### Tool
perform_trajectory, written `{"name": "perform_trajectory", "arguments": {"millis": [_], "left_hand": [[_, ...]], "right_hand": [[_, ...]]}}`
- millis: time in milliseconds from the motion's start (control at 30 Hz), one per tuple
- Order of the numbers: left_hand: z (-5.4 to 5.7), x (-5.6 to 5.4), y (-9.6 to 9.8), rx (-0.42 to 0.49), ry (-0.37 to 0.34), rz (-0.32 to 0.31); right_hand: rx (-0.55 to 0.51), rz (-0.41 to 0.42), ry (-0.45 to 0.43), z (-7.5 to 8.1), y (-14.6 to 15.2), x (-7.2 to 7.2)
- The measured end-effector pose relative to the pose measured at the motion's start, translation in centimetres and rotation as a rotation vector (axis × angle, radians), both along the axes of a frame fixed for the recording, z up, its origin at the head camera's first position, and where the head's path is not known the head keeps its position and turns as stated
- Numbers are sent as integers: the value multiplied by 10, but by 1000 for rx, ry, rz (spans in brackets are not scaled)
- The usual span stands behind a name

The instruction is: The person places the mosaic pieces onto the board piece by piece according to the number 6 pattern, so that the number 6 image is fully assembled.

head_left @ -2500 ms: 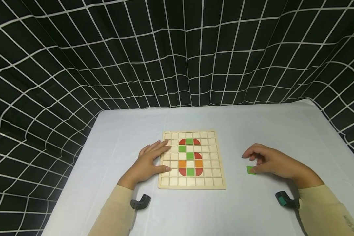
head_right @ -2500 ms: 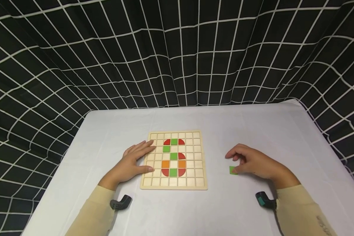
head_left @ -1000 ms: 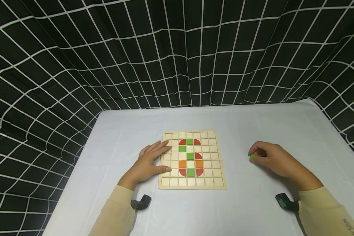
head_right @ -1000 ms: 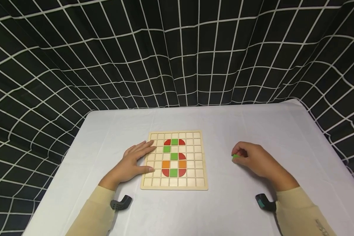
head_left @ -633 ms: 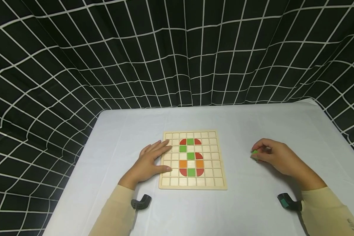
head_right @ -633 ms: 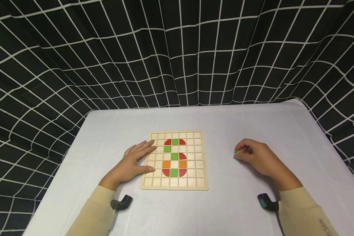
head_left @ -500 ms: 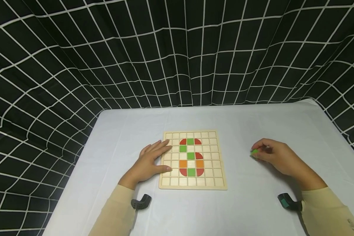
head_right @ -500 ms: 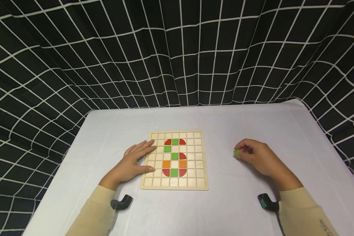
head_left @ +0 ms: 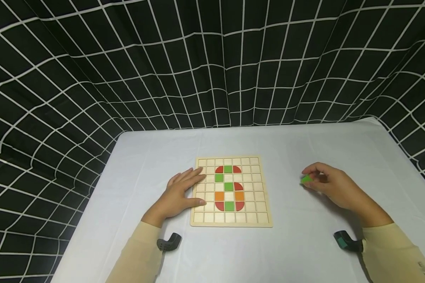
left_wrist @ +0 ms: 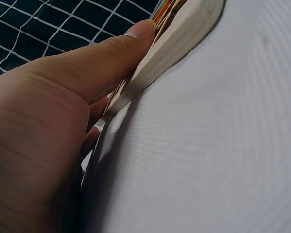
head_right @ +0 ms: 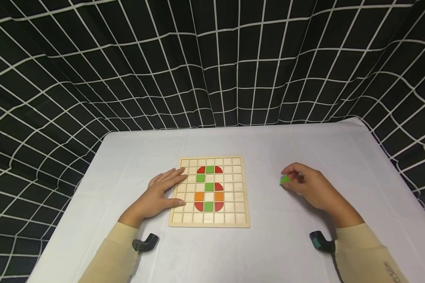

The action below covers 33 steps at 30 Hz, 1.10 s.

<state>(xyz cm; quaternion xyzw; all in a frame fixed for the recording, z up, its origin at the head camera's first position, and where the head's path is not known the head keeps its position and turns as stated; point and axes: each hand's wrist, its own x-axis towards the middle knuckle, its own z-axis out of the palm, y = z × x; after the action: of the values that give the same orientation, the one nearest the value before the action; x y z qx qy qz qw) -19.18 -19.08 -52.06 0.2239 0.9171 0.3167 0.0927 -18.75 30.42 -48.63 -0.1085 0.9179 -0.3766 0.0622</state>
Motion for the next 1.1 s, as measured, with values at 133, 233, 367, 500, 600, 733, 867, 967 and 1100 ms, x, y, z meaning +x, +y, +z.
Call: {"name": "perform_trajectory", "arguments": {"millis": [133, 233, 367, 500, 600, 733, 867, 967, 1100], "left_hand": [[-1, 0, 0, 5, 3, 0], [-1, 0, -1, 2, 2, 1], [0, -1, 0, 2, 6, -2], [0, -1, 0, 7, 4, -4], [1, 0, 0, 7, -3, 0], [1, 0, -1, 5, -7, 7], [1, 0, -1, 4, -6, 7], [1, 0, -1, 3, -2, 1], [0, 0, 0, 6, 1, -3]], "right_hand": [[-47, 11, 64, -2, 2, 0], [-56, -1, 97, -3, 3, 0], [-46, -37, 94, -2, 4, 0], [-87, -43, 88, 0, 4, 1], [-117, -55, 91, 1, 4, 1], [-138, -89, 102, 2, 4, 1], [-159, -106, 109, 2, 4, 0], [-166, -113, 108, 1, 5, 0], [-176, -118, 108, 0, 6, 1]]}}
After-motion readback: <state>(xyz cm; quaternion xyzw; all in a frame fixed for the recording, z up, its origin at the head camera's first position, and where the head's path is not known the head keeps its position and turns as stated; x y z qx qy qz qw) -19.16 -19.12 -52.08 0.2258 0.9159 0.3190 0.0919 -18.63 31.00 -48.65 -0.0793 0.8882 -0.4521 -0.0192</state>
